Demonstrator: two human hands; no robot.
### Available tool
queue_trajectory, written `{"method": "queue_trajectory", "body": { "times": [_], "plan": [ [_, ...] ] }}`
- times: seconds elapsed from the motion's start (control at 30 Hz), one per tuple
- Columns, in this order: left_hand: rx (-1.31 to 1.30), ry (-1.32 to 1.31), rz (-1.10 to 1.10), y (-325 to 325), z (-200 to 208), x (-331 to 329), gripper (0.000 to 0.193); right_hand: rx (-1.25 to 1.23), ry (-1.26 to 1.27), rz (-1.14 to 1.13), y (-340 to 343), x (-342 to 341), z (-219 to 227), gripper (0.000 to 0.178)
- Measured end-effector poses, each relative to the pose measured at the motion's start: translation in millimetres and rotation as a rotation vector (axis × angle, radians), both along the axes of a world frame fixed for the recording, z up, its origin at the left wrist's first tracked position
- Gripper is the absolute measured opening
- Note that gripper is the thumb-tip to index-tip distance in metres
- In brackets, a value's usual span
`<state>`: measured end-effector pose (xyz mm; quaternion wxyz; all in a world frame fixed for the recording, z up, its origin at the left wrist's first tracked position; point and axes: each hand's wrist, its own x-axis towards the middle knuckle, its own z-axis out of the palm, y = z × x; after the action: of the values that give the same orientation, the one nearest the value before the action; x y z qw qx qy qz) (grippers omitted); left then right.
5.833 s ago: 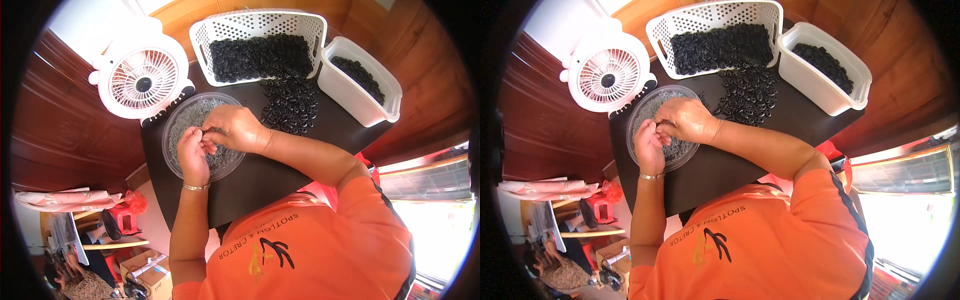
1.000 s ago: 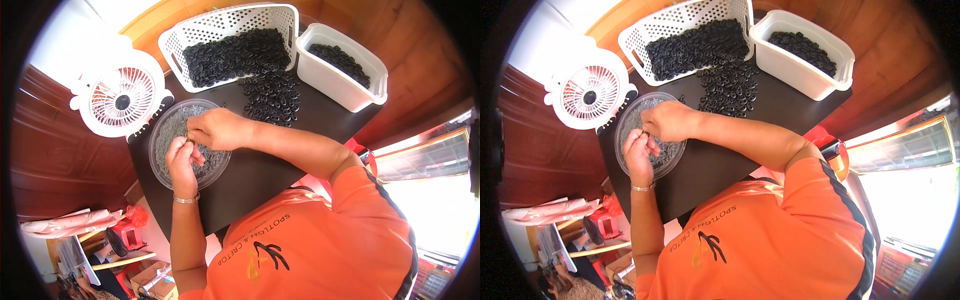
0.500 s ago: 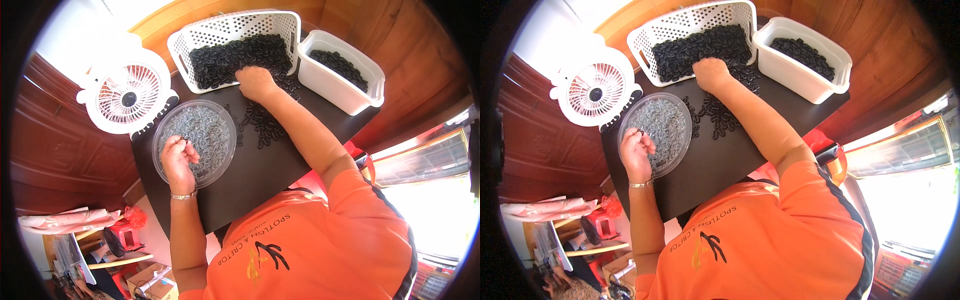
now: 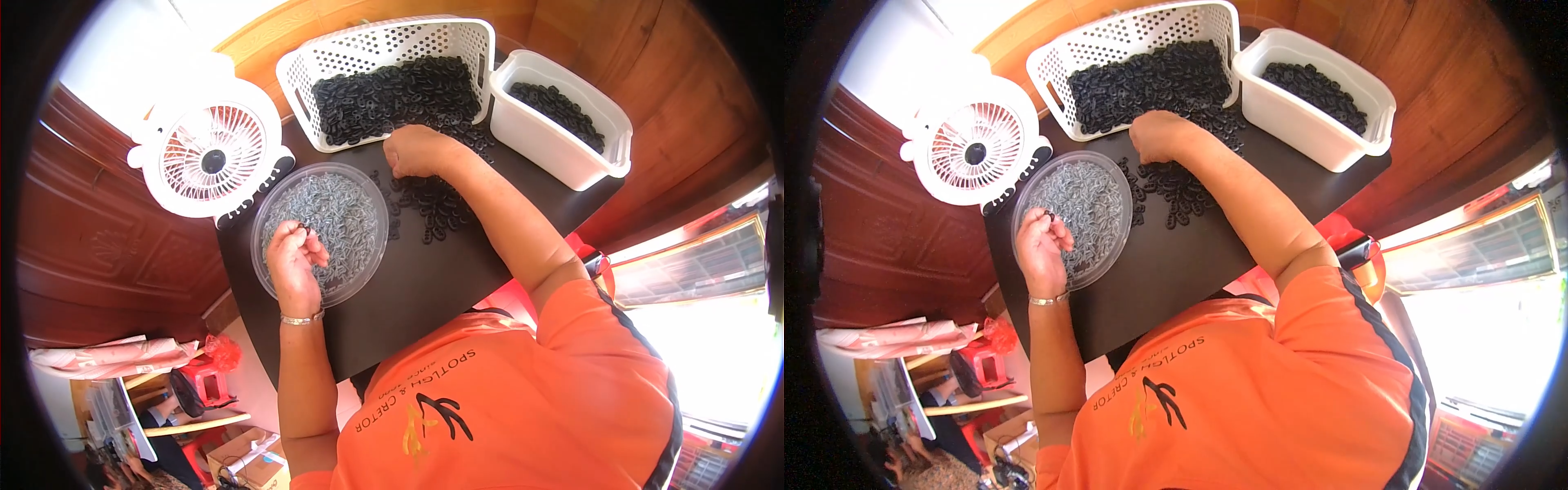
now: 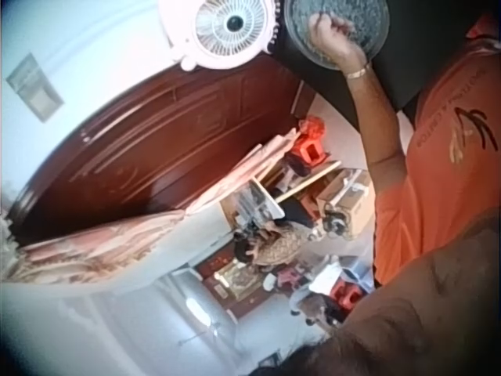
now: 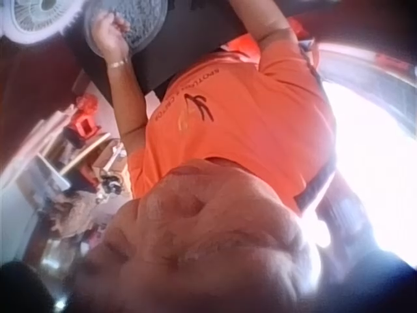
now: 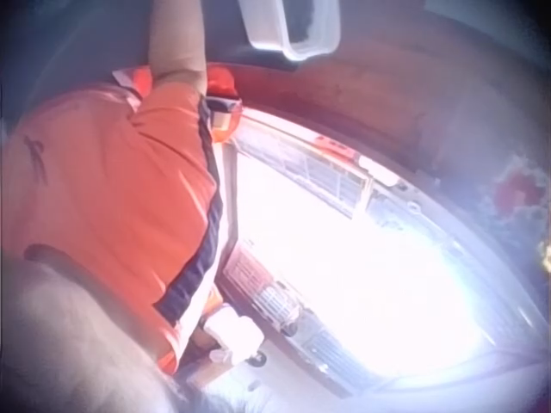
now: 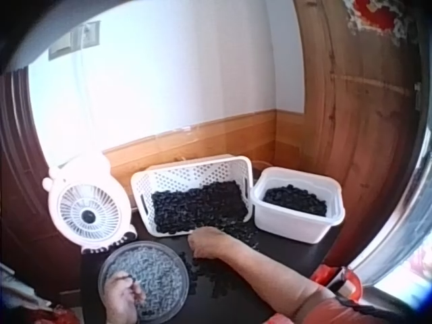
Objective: The person assembles small plastic components by picking up plastic clips and metal pins from a dish and inserting the pins into the clips by hand.
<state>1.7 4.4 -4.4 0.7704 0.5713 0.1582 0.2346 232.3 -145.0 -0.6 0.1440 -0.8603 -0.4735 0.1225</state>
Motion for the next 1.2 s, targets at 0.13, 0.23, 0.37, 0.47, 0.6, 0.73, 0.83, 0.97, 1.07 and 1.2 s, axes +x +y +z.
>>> {"method": "queue_trajectory", "body": {
  "times": [0.13,0.23,0.37,0.47,0.6,0.73,0.83,0.97,1.07,1.2],
  "plan": [
    [0.006,0.036,-0.019,-3,3,1,0.011,0.159,0.105,-0.039,1,0,-1,0.012],
    [0.04,0.041,-0.089,-4,0,3,0.011,0.216,0.103,0.021,3,0,-2,0.012],
    [0.043,0.041,-0.091,-5,-1,3,0.012,0.269,0.134,0.015,4,-1,-4,0.016],
    [0.044,0.036,-0.094,-4,0,2,0.012,0.397,0.347,0.053,4,-7,3,0.016],
    [0.083,0.07,-0.135,-8,2,3,0.015,0.527,0.755,0.036,11,-27,11,0.014],
    [0.128,0.085,-0.19,-20,5,6,0.014,0.591,0.999,0.234,28,-63,5,0.012],
    [0.103,0.052,-0.212,-12,-4,6,0.014,0.573,1.012,0.198,30,-83,9,0.01],
    [0.034,-0.006,-0.199,-11,-6,5,0.014,0.64,1.037,0.178,34,-85,2,0.011],
    [-0.078,-0.075,-0.12,-8,-5,2,0.013,0.675,1.023,0.134,34,-84,4,0.012],
    [-0.195,-0.229,-0.213,4,1,-1,0.013,0.539,0.562,0.198,13,-53,19,0.017]
  ]
}}
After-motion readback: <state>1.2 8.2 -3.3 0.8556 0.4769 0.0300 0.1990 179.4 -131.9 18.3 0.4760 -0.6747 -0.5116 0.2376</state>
